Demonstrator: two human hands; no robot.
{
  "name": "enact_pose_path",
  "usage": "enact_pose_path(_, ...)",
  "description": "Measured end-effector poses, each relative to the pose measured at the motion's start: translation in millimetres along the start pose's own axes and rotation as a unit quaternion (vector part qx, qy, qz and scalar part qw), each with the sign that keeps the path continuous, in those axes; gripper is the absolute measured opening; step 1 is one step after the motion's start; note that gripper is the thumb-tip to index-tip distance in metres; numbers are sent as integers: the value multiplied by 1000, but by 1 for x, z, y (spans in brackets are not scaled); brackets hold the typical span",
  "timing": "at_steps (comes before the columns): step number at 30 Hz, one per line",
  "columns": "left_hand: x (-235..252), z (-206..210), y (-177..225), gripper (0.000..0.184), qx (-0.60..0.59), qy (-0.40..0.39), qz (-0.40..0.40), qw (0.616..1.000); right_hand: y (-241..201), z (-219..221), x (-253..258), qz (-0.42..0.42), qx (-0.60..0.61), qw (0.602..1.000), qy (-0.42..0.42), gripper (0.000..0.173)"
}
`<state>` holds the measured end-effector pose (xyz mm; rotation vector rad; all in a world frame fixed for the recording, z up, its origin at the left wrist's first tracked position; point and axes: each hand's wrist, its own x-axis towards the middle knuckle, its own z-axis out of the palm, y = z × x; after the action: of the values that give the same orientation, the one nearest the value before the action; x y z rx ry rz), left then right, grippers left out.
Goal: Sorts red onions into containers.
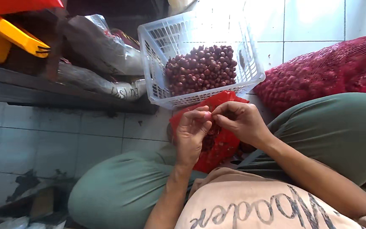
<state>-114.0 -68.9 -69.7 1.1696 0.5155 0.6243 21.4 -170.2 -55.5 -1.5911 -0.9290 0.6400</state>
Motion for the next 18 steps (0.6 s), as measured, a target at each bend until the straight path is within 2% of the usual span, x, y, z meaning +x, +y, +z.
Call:
enact_pose_path(2, -1, 2, 1, 28, -35, 17, -40, 998, 0, -1, 1, 12, -38, 999, 9, 5)
enact_pose_path(5, 0, 4, 11, 27, -147, 60, -130, 979, 8, -3, 1, 42, -106, 993, -6, 5)
enact_pose_path(7, 3, 3, 17, 27, -185, 74, -152, 968, 11, -6, 0, 85, -120, 985, -92, 7)
enact_pose_path(9, 4, 4, 19, 23, -190, 100, -164, 963, 9, -5, -1, 114, -124, 970, -175, 16)
enact_pose_path(10, 5, 5, 19, 21, -187, 111, -168, 961, 10, -4, -2, 85, -128, 973, -171, 23)
enact_pose_path(11, 5, 6, 18, 20, -185, 122, -170, 960, 12, -2, -2, 36, -126, 983, -131, 25)
enact_pose_path(14, 3, 8, 17, 20, -189, 133, -161, 959, 13, 0, 3, -95, -82, 992, 7, 18)
enact_pose_path(18, 2, 13, 19, 18, -163, 118, -139, 970, 7, 5, 3, -195, -78, 977, 36, 14)
